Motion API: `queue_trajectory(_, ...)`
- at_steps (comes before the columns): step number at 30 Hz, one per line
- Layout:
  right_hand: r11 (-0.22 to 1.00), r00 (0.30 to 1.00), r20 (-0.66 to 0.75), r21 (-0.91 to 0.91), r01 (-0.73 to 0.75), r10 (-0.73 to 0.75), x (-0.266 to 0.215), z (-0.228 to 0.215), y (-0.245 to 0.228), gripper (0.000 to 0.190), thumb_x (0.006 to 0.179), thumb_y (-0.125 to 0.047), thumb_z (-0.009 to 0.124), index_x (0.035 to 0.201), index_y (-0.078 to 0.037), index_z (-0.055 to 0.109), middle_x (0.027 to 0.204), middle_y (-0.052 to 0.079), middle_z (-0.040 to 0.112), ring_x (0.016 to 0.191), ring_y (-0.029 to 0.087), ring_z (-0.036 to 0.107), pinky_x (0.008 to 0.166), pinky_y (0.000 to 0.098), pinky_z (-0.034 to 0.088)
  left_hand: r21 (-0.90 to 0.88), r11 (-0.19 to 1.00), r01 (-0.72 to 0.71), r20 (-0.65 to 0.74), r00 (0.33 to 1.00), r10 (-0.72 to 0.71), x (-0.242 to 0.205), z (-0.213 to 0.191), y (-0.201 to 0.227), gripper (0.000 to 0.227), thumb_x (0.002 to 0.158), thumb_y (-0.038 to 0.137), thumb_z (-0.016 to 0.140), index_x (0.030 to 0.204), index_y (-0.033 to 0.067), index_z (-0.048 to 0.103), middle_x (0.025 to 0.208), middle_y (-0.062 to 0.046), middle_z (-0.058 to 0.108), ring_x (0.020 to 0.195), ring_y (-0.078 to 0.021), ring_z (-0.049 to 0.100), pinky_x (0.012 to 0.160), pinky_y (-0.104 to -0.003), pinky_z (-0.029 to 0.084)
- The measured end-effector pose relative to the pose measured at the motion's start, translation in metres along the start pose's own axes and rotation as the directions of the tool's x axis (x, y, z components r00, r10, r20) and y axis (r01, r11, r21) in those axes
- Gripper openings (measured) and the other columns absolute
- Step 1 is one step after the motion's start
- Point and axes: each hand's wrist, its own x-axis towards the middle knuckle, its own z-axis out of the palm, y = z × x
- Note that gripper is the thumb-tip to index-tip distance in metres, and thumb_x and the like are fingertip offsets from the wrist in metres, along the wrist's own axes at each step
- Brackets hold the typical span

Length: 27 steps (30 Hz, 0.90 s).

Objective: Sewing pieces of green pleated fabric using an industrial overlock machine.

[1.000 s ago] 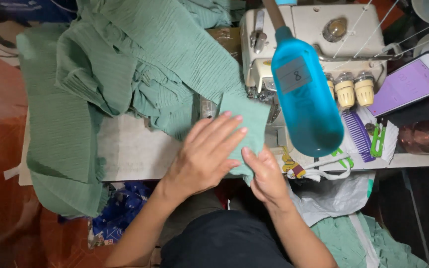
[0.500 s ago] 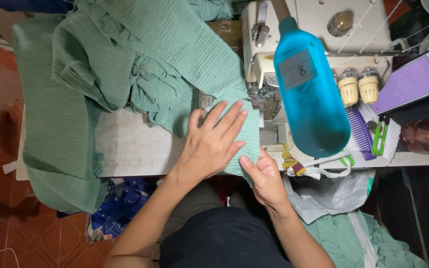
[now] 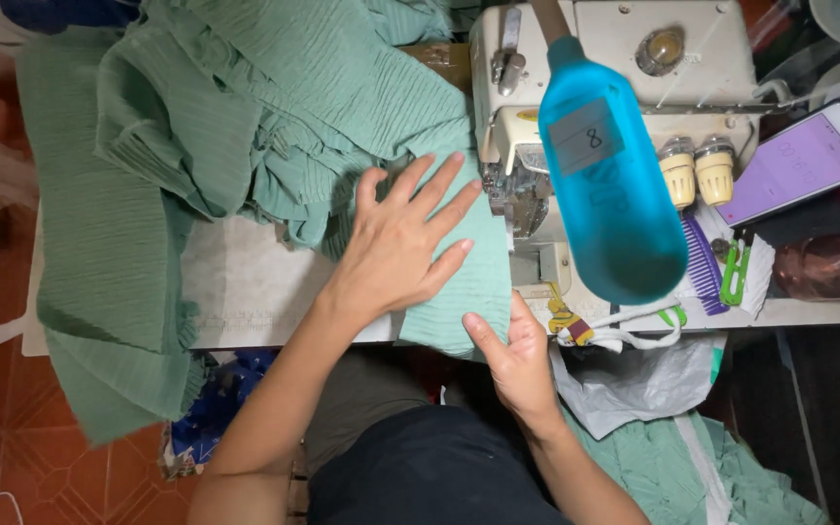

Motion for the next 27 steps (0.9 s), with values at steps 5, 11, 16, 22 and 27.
queue_trajectory(5, 0.998, 0.997, -0.054, -0.052, 0.047, -0.05, -0.008, 0.001, 0.011, 0.035, 0.086, -0.002, 0.066, 0.121, -0.001, 0.058, 0.093, 0.011, 0.073, 0.085, 0.012, 0.063, 0.08, 0.0377, 0.058, -0.006, 1.0, 0.001, 0.001, 1.0, -0.001, 0.016, 0.004, -0.02, 0.052, 0.09, 0.043, 0.057, 0.132, 0.0117, 0.059, 0.138, -0.017, 0.053, 0.127, -0.036, 0.046, 0.093, -0.058, 0.028)
queue_trajectory(11, 0.976, 0.991, -0.08, -0.195, 0.093, -0.11, -0.022, 0.008, 0.023, 0.06, 0.085, -0.013, 0.066, 0.137, 0.0, 0.039, 0.129, 0.013, 0.057, 0.119, 0.02, 0.055, 0.104, 0.0332, 0.044, 0.095, 0.994, 0.055, 0.137, 0.988, -0.068, 0.036, 0.012, -0.049, 0.057, 0.094, 0.05, 0.049, 0.139, 0.0137, 0.054, 0.149, -0.012, 0.042, 0.133, -0.0328, 0.04, 0.098, -0.063, 0.028)
queue_trajectory(16, 0.971, 0.975, -0.116, -0.17, 0.168, -0.189, -0.03, 0.01, 0.036, 0.076, 0.085, -0.002, 0.064, 0.148, -0.003, 0.022, 0.148, 0.015, 0.039, 0.117, 0.019, 0.057, 0.103, 0.033, 0.046, 0.115, 0.991, 0.07, 0.101, 0.992, -0.082, 0.044, 0.025, -0.076, 0.058, 0.097, 0.051, 0.049, 0.141, 0.0134, 0.053, 0.148, -0.013, 0.043, 0.131, -0.0339, 0.042, 0.097, -0.058, 0.026)
queue_trajectory(22, 0.89, 0.97, -0.083, -0.421, 0.174, -0.229, -0.032, 0.007, 0.031, 0.053, 0.085, -0.014, 0.067, 0.134, -0.001, 0.05, 0.139, 0.011, 0.054, 0.132, 0.019, 0.048, 0.113, 0.0316, 0.035, 0.208, 0.973, 0.101, -0.091, 0.992, -0.084, 0.053, 0.044, -0.109, 0.055, 0.098, 0.055, 0.052, 0.133, 0.0139, 0.06, 0.131, -0.007, 0.058, 0.112, -0.0293, 0.053, 0.089, -0.052, 0.03)
queue_trajectory(27, 0.879, 0.969, -0.141, -0.463, 0.116, -0.202, -0.033, 0.008, 0.027, 0.051, 0.085, -0.014, 0.067, 0.133, -0.003, 0.053, 0.135, 0.008, 0.059, 0.118, 0.011, 0.053, 0.103, 0.0237, 0.038, 0.209, 0.954, 0.214, -0.179, 0.968, -0.178, 0.065, 0.054, -0.126, 0.041, 0.095, 0.049, 0.059, 0.115, 0.0132, 0.068, 0.103, -0.006, 0.068, 0.09, -0.0278, 0.06, 0.08, -0.044, 0.035)
